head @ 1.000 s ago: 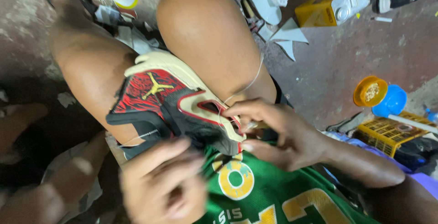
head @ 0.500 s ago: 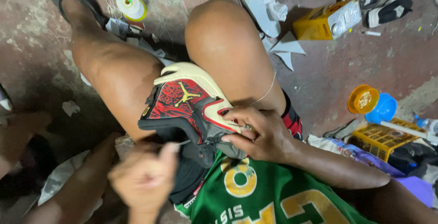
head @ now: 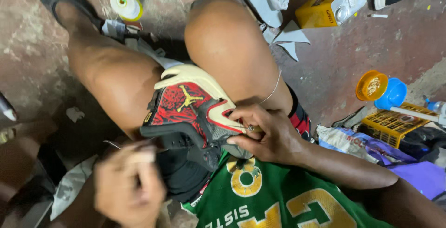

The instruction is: The person stitches a shoe by hand, using a needle to pull a thread through the material and tightening it to repair the upper and sole.

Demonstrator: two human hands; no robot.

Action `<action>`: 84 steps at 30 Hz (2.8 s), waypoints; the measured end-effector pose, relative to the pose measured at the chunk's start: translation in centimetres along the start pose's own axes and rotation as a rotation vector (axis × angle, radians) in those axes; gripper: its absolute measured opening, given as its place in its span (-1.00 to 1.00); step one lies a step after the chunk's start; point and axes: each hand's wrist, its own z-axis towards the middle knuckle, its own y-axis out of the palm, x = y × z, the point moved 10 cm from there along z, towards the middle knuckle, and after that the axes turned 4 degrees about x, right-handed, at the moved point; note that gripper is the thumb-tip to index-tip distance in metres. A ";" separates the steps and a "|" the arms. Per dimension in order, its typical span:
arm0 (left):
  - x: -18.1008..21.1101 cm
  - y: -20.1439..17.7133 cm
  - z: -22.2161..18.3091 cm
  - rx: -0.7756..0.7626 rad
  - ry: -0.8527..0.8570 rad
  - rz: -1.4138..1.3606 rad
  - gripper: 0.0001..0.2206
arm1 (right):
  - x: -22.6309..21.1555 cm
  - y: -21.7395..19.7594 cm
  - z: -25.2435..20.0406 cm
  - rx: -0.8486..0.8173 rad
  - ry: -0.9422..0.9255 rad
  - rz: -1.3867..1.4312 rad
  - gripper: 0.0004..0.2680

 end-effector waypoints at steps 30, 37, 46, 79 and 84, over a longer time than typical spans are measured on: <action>-0.8 -2.2 0.3 0.069 -0.157 0.198 -0.90 | 1.2 -0.5 1.4 -0.096 0.015 0.077 -0.64; 3.7 10.0 0.2 -0.597 0.031 0.054 -0.87 | 1.3 -0.1 1.0 -0.207 0.146 0.102 -0.59; 3.5 9.4 1.5 -0.406 -0.086 -0.166 -0.84 | 1.0 -0.6 0.5 -0.063 0.026 0.099 -0.62; 2.4 9.1 -0.1 -0.335 -0.289 -0.368 -0.72 | 0.4 -3.3 2.3 -0.399 -0.023 -0.033 -0.90; 3.7 9.0 1.2 -0.437 -0.186 -0.338 -0.76 | -0.5 -4.2 2.9 -0.298 -0.009 0.538 -0.92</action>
